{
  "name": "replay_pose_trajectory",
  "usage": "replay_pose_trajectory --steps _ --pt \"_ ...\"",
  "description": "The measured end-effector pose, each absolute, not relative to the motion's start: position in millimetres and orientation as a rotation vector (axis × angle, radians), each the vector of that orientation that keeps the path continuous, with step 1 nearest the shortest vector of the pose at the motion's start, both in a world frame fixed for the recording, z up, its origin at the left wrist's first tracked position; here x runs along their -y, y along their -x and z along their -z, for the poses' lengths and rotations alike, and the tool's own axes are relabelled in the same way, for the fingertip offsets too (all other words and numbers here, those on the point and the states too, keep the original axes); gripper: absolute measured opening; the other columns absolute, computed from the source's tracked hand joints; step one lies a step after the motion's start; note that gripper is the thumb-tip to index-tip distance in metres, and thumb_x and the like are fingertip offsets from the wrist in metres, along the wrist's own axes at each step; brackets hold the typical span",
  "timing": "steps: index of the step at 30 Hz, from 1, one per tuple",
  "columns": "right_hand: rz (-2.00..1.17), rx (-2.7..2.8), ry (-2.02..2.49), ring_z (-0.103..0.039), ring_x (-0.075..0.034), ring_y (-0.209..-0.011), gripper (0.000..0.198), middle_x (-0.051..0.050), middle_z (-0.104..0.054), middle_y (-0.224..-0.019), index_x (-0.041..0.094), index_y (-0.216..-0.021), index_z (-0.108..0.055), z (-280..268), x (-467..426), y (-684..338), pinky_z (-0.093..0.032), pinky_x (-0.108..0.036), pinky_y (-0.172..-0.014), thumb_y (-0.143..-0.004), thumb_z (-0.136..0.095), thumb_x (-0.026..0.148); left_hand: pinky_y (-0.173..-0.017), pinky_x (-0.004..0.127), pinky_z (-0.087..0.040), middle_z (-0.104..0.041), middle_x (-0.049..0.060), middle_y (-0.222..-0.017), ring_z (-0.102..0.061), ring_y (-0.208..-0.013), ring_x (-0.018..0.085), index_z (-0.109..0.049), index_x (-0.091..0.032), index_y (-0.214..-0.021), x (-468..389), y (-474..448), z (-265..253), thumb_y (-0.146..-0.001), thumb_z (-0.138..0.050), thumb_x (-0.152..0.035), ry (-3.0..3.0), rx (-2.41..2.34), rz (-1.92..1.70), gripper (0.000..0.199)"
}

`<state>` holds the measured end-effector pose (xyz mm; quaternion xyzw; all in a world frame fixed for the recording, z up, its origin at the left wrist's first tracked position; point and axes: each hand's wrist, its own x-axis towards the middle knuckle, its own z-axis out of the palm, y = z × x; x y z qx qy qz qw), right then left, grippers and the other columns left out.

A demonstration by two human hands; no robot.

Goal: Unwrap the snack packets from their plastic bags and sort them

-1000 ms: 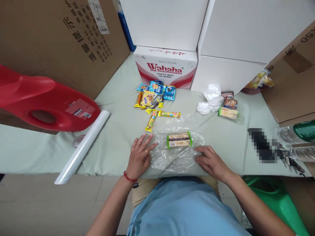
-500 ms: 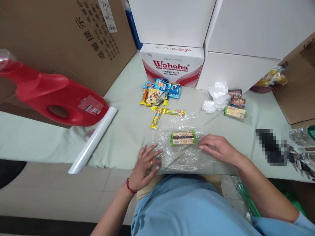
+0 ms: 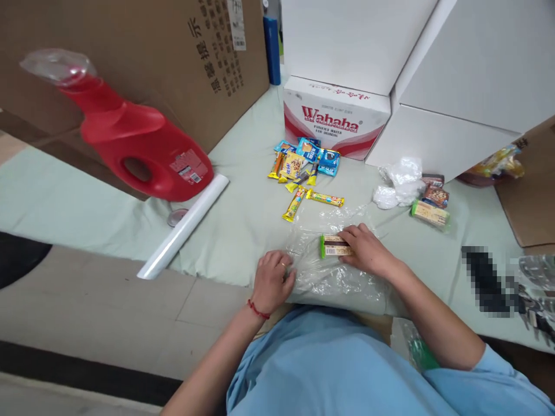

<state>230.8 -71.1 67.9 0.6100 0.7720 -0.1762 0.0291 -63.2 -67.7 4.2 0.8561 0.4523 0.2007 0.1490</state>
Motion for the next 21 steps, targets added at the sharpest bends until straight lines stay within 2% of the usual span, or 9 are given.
replay_pose_trajectory --steps 2,4,6,9,14,19,21 --pt "0.561 -2.391 -1.877 -0.048 -0.030 -0.112 0.054 -0.012 -0.060 -0.129 0.020 -0.135 -0.059 -67.9 73.7 -237.2 -0.041 -0.039 -0.099 -0.085 -0.074 0.035 -0.093 0.044 -0.044 -0.062 0.012 -0.138 -0.057 -0.116 0.027 -0.070 -0.023 -0.120 70.1 65.1 -4.6 -0.088 -0.055 -0.021 -2.490 -1.270 -0.542 0.035" --pt "0.560 -2.392 -1.878 -0.048 -0.030 -0.111 0.055 -0.012 -0.060 -0.129 0.019 -0.137 -0.058 -68.1 75.1 -241.3 -0.041 -0.040 -0.099 -0.086 -0.071 0.034 -0.097 0.046 -0.041 -0.055 0.007 -0.151 -0.054 -0.124 0.028 -0.066 -0.029 -0.131 71.8 65.4 -6.3 -0.090 -0.052 -0.021 -2.495 -1.256 -0.480 0.044" --pt "0.554 -2.392 -1.878 -0.049 -0.030 -0.110 0.055 -0.013 -0.060 -0.129 0.018 -0.137 -0.058 -67.6 75.6 -243.2 -0.042 -0.040 -0.099 -0.086 -0.069 0.033 -0.099 0.046 -0.039 -0.060 0.003 -0.148 -0.053 -0.125 0.027 -0.064 -0.031 -0.134 71.3 63.6 -8.7 -0.096 -0.046 -0.028 -2.442 -1.279 -0.465 0.042" --pt "0.549 -2.399 -1.879 -0.050 -0.030 -0.109 0.054 -0.013 -0.060 -0.130 0.018 -0.137 -0.057 -65.3 75.6 -244.3 -0.042 -0.041 -0.099 -0.087 -0.067 0.033 -0.095 0.044 -0.041 -0.069 0.004 -0.135 -0.056 -0.117 0.024 -0.065 -0.030 -0.133 65.0 57.0 -11.2 -0.104 -0.035 -0.036 -2.326 -1.363 -0.510 0.042" --pt "0.524 -2.395 -1.899 -0.052 -0.030 -0.110 0.052 -0.013 -0.061 -0.131 0.018 -0.138 -0.056 -61.4 75.9 -248.0 -0.042 -0.042 -0.100 -0.089 -0.064 0.036 -0.085 0.043 -0.044 -0.070 0.008 -0.125 -0.059 -0.105 0.026 -0.068 -0.028 -0.126 50.9 45.5 -9.9 -0.102 -0.041 -0.034 -2.390 -1.451 -0.409 0.036" --pt "0.478 -2.384 -1.892 -0.052 -0.030 -0.112 0.052 -0.014 -0.061 -0.133 0.015 -0.138 -0.055 -63.3 80.0 -256.0 -0.042 -0.042 -0.102 -0.090 -0.061 0.032 -0.089 0.047 -0.044 -0.051 0.008 -0.153 -0.057 -0.113 0.029 -0.058 -0.029 -0.141 51.3 42.4 -7.1 -0.102 -0.040 -0.035 -2.467 -1.469 -0.390 0.043" --pt "0.457 -2.362 -1.905 -0.052 -0.031 -0.112 0.051 -0.014 -0.061 -0.132 0.014 -0.137 -0.055 -65.5 82.3 -261.9 -0.042 -0.043 -0.102 -0.089 -0.060 0.031 -0.090 0.047 -0.044 -0.048 0.006 -0.158 -0.057 -0.114 0.030 -0.056 -0.031 -0.143 53.6 42.0 -6.7 -0.103 -0.037 -0.034 -2.478 -1.460 -0.378 0.045"
